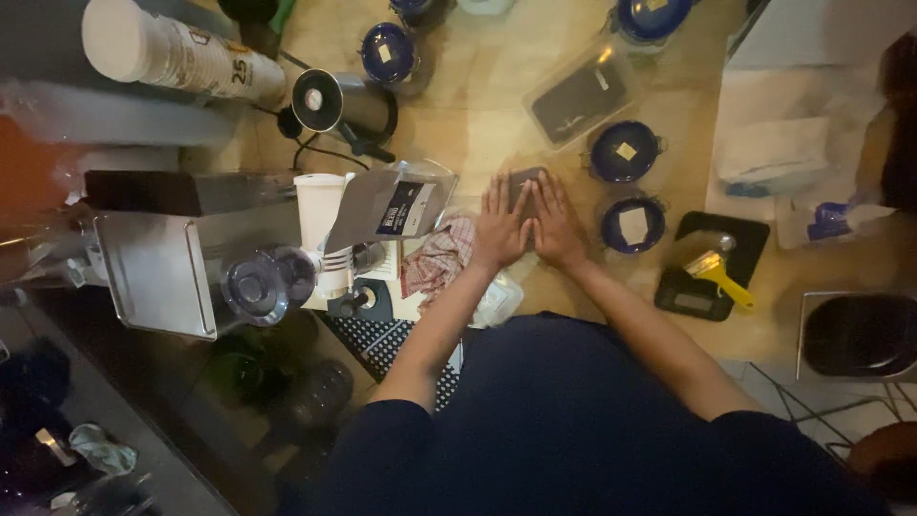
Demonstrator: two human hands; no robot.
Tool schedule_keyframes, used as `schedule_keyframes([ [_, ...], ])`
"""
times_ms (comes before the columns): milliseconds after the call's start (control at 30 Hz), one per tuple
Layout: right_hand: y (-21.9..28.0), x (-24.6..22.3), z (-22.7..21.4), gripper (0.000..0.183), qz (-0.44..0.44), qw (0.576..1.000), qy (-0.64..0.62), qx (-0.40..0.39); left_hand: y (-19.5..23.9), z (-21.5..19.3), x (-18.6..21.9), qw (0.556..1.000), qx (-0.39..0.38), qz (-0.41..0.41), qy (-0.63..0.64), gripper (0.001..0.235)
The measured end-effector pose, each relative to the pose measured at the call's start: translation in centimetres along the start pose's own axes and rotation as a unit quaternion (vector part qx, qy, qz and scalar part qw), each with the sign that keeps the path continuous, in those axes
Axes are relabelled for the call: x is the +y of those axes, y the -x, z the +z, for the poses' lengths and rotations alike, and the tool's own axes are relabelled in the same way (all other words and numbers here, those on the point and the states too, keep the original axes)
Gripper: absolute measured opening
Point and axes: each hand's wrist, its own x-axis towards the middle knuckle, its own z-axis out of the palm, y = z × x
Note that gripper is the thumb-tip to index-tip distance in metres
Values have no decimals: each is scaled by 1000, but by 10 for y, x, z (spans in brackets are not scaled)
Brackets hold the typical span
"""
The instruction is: Transferring coffee grounds into a glass jar and cleaning containers and the workspace with a brush.
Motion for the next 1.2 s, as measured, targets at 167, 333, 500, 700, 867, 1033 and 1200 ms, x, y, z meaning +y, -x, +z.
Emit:
schedule_keyframes([
  [167, 0, -3, -3, 66, -9, 1000, 17, -9, 2, -11, 7, 999, -8, -13, -47, 73],
  [333, 12, 10, 19, 68, 33, 994, 75, -70, 13, -30, 23, 993, -53, -41, -92, 70],
  [500, 27, -24, -34, 58, 30, 994, -59, -84, 85, -21, 11, 994, 32, -93, -38, 59],
  [700, 86, -71, -44, 47, 82, 973, -120, -181, 179, -36, 24, 910, 246, -302, 145, 91],
  [867, 118, -62, 7, 67, 122, 951, -114, -259, 223, 20, 22, 853, 131, -427, 271, 102],
  [1033, 112, -88, -6, 72, 141, 942, -187, -240, 223, 10, 39, 824, 164, -379, 389, 94],
  [1200, 130, -73, 4, 53, 185, 944, -187, -197, 219, 19, 29, 719, 74, -451, 523, 73],
])
